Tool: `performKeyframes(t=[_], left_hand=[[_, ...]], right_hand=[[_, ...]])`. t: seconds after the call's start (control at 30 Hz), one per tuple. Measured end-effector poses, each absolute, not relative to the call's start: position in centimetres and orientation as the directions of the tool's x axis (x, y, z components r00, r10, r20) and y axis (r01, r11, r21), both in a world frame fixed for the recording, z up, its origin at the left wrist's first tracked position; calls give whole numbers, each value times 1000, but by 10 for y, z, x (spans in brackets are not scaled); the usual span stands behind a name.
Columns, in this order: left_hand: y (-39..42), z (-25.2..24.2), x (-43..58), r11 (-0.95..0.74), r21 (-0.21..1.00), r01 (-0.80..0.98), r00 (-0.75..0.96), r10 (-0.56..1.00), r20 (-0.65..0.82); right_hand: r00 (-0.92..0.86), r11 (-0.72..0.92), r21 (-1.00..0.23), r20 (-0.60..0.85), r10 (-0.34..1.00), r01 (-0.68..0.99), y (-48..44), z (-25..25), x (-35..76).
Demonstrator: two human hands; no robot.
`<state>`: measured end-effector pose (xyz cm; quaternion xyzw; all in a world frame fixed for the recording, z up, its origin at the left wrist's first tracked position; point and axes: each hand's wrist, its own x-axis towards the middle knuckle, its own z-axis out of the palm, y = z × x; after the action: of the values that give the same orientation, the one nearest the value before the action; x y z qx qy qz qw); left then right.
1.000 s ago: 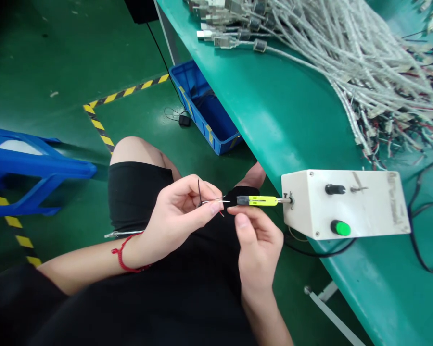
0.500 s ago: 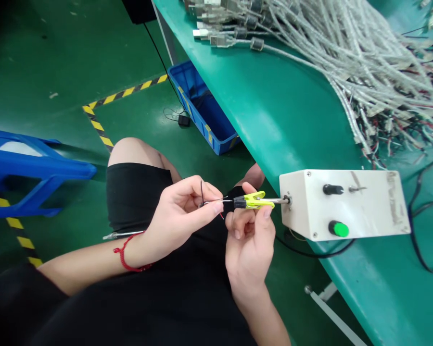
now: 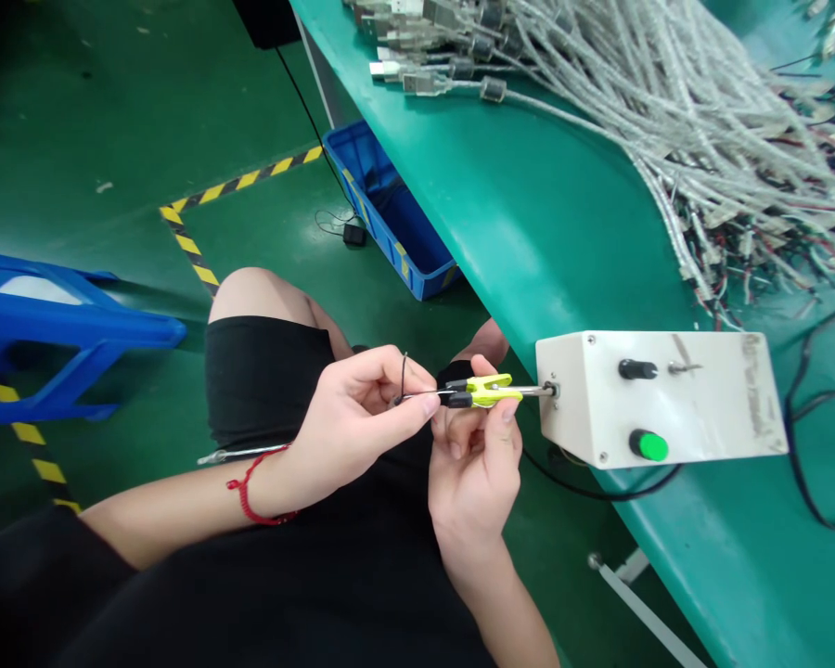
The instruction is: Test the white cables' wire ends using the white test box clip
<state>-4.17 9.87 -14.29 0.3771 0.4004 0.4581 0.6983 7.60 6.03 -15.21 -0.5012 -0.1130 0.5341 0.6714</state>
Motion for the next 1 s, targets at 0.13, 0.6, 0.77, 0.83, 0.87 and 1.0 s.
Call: performKeyframes(t=[0.13,0.6,0.77,0.83,0.87,1.0], left_hand=[[98,-143,-40,309,895,-323,254,939,-232],[103,-134,-42,479,782,-399,307,873,-379],[102,-132,-42,487,790,-372,297,869,-395],[102,-132,-41,492,792,-360,292,866,-406],[102,-132,-41,494,794,-355,291,865,-408],[101,-132,-41,496,796,-347,294,864,-410]], right_hand=[[383,-101,-790,-400,833,-604,60,-151,76],[626,91,-701,681,380,707,36,-183,146],[664,-68,-732,570,484,678,35,-173,150],[656,-88,-725,557,509,683,35,-171,148],[654,-89,-723,557,512,685,35,-170,147],[655,-67,-731,561,506,679,36,-170,146]])
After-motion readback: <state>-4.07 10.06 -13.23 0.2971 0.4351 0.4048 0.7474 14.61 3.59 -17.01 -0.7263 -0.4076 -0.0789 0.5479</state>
